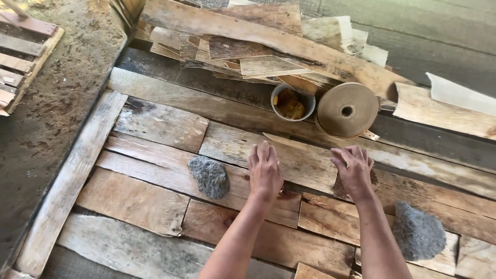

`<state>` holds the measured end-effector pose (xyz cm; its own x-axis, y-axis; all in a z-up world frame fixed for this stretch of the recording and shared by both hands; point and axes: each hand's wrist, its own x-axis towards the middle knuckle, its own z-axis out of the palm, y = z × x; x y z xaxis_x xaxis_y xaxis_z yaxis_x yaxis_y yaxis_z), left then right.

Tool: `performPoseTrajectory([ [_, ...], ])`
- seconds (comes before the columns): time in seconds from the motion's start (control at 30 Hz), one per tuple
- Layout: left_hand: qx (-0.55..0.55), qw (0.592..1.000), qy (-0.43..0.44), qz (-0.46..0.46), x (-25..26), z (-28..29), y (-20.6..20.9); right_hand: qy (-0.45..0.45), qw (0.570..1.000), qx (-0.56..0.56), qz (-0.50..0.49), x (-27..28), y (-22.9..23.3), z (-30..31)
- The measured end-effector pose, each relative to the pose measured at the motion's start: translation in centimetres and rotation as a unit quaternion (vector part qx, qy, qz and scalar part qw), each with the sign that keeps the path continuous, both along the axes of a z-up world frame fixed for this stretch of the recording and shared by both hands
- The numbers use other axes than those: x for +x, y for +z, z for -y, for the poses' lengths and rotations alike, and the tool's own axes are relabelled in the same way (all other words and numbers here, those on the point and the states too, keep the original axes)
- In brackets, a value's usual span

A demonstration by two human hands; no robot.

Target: The person uses a red utility knife to shave thin strips from small wooden planks on a wooden workbench. They repeatedly position a plank, shave its edge, and place the resulting shavings on the bench. The person also moves a small container and a roll of sandpaper aside to access the work area.

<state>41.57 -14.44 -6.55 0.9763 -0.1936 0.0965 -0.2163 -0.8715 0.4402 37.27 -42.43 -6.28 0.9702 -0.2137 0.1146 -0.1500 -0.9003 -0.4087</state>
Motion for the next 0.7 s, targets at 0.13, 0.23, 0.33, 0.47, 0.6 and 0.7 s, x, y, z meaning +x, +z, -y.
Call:
performPoseTrajectory([
  [0.13,0.049,0.997,-0.014,-0.066,1.7,-0.3,4.0,0.006,1.000,0.003,-0.008,1.1,0.3,-0.6],
  [0.23,0.089,0.984,-0.016,-0.156,2.6,-0.3,3.7,0.010,1.000,0.008,-0.010,1.4,0.0,-0.5],
  [0.33,0.070,0.994,-0.008,-0.080,2.9,-0.3,1.7,0.004,1.000,0.014,0.017,1.8,-0.1,-0.6],
  [0.47,0.074,0.994,-0.007,-0.082,3.0,-0.4,2.0,-0.017,1.000,0.002,0.014,1.0,0.6,-0.1],
  [0.6,0.084,0.995,-0.006,-0.049,2.9,-0.5,1.2,-0.117,0.993,0.027,-0.006,-0.7,-0.1,2.8],
  [0.7,0.078,0.996,-0.006,-0.052,2.6,-0.6,2.2,-0.115,0.991,0.062,0.026,-1.4,0.6,3.5],
])
